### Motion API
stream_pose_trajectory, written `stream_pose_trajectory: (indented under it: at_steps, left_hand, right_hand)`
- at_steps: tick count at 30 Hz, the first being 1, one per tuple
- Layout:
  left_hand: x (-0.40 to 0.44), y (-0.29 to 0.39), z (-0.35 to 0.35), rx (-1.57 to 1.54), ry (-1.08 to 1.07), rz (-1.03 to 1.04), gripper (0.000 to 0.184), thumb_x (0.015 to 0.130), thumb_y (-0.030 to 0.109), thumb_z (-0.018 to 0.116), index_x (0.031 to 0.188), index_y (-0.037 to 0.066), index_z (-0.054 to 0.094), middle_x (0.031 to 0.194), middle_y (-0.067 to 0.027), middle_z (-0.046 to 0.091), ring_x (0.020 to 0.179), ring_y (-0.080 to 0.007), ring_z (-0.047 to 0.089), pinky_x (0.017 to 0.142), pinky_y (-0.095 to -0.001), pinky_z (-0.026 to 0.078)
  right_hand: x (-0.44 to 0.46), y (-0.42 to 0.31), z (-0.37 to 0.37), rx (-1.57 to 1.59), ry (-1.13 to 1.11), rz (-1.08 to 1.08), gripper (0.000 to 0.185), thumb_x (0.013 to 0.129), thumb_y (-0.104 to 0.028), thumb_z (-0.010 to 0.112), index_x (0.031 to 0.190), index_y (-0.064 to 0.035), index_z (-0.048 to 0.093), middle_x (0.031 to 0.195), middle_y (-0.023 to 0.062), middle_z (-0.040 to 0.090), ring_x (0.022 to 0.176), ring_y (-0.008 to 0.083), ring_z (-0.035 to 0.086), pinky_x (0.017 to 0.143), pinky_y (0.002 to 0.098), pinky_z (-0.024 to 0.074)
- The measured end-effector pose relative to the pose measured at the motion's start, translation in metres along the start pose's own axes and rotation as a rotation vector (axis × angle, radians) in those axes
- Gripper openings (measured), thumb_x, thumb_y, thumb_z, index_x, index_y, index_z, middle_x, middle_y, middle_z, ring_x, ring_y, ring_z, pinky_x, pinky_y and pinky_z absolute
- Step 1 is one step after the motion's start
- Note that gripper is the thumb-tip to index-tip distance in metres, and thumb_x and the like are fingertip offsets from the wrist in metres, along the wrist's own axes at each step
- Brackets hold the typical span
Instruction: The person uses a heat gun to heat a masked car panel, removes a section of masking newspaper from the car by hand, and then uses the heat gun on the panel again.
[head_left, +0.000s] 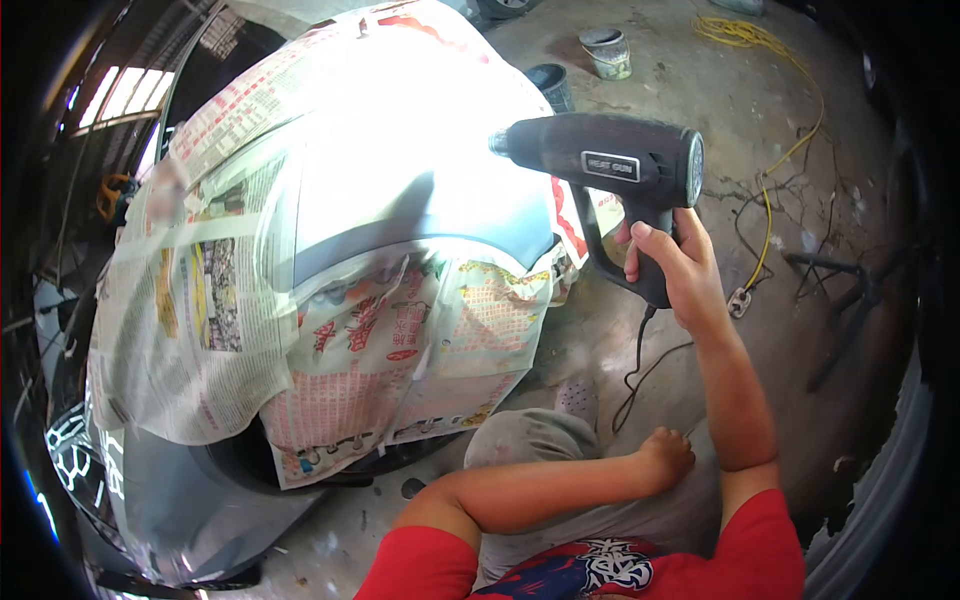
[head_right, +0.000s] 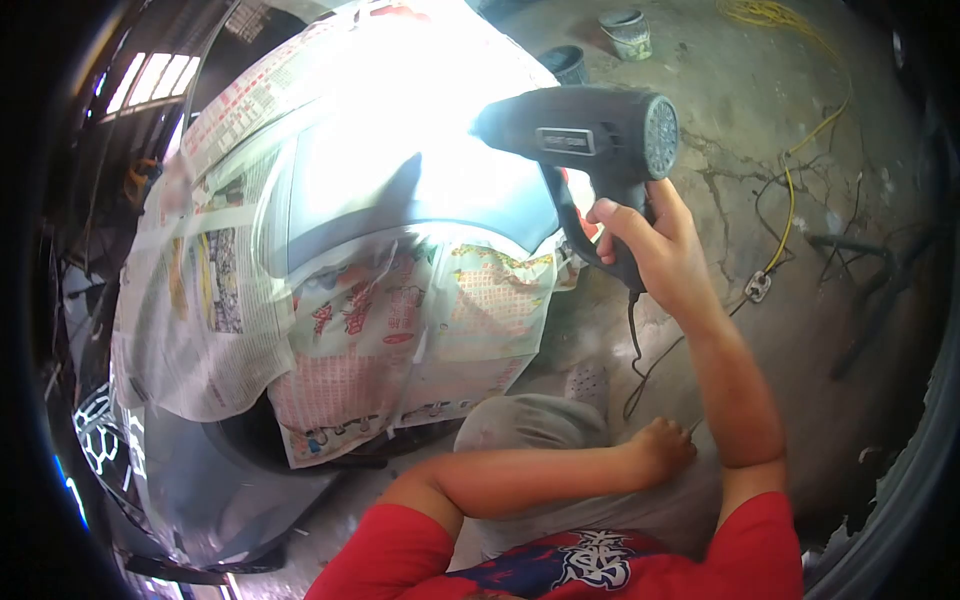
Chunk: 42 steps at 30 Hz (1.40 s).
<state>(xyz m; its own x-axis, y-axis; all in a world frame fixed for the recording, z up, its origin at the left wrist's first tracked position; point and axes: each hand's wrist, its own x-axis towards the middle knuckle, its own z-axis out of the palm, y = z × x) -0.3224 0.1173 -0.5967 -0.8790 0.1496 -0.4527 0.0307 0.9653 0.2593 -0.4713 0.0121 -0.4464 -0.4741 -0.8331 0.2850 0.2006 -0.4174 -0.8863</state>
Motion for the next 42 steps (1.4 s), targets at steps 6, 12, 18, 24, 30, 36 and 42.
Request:
stream_pose_trajectory:
  at_steps: [6,12,18,24,30,36,42]
  left_hand:
    - [-0.026,0.020,-0.008,0.072,0.057,0.011,0.023,0.084,0.019,0.061,0.100,0.006,0.070,0.101,-0.0086,0.069,0.097,-0.0233,0.065,0.078,-0.0361,0.050]
    - [-0.061,0.036,-0.034,-0.052,-0.120,0.159,0.027,0.084,0.024,0.062,0.100,0.004,0.070,0.101,-0.0108,0.068,0.097,-0.0256,0.064,0.083,-0.0376,0.051]
    - [-0.074,0.050,-0.004,-0.064,-0.164,0.099,0.043,0.086,0.028,0.060,0.117,-0.002,0.067,0.122,-0.0219,0.065,0.111,-0.0352,0.063,0.097,-0.0441,0.049]
    - [-0.071,0.073,0.074,-0.179,-0.004,-0.037,0.042,0.084,0.027,0.062,0.113,-0.003,0.069,0.121,-0.0230,0.065,0.112,-0.0328,0.063,0.098,-0.0479,0.046]
    - [-0.072,0.044,-0.021,-0.073,-0.137,0.089,0.039,0.086,0.028,0.056,0.112,0.001,0.068,0.110,-0.0188,0.066,0.105,-0.0307,0.062,0.094,-0.0444,0.048]
    - [-0.073,0.048,-0.015,-0.095,-0.234,0.134,0.034,0.089,0.028,0.054,0.104,0.003,0.070,0.105,-0.0169,0.065,0.106,-0.0334,0.060,0.096,-0.0476,0.046]
    - [-0.072,0.052,-0.012,-0.068,-0.226,0.127,0.036,0.089,0.028,0.053,0.107,0.002,0.070,0.109,-0.0178,0.066,0.109,-0.0352,0.059,0.099,-0.0511,0.045]
  right_hand:
    - [-0.020,0.055,-0.018,0.267,0.342,0.118,0.024,0.096,-0.015,0.060,0.115,-0.0020,0.051,0.095,0.0088,0.062,0.066,0.0143,0.059,0.060,0.0298,0.0504]
    - [-0.051,0.056,0.018,0.434,0.293,0.158,0.027,0.097,-0.015,0.059,0.119,-0.0029,0.049,0.096,0.0084,0.058,0.072,0.0143,0.059,0.068,0.0297,0.0506]
    - [-0.094,0.054,0.060,0.083,-0.212,-0.186,0.057,0.091,-0.015,0.063,0.142,0.0000,0.043,0.113,0.0196,0.063,0.095,0.0338,0.066,0.083,0.0429,0.0533]
    - [-0.101,0.052,0.066,-0.014,-0.364,-0.279,0.065,0.084,-0.026,0.071,0.139,-0.0013,0.049,0.108,0.0186,0.065,0.096,0.0368,0.066,0.081,0.0421,0.0539]
    - [-0.090,0.088,0.043,-0.047,-0.012,-0.131,0.055,0.081,-0.013,0.070,0.131,0.0010,0.052,0.112,0.0168,0.066,0.101,0.0305,0.065,0.088,0.0392,0.0523]
    - [-0.057,0.094,0.005,0.348,0.309,0.324,0.031,0.089,-0.003,0.068,0.119,0.0003,0.058,0.115,0.0071,0.064,0.101,0.0135,0.062,0.094,0.0315,0.0494]
    - [-0.063,0.097,0.020,0.405,0.174,0.240,0.035,0.089,-0.003,0.068,0.123,-0.0004,0.057,0.119,0.0058,0.065,0.106,0.0106,0.061,0.094,0.0285,0.0489]
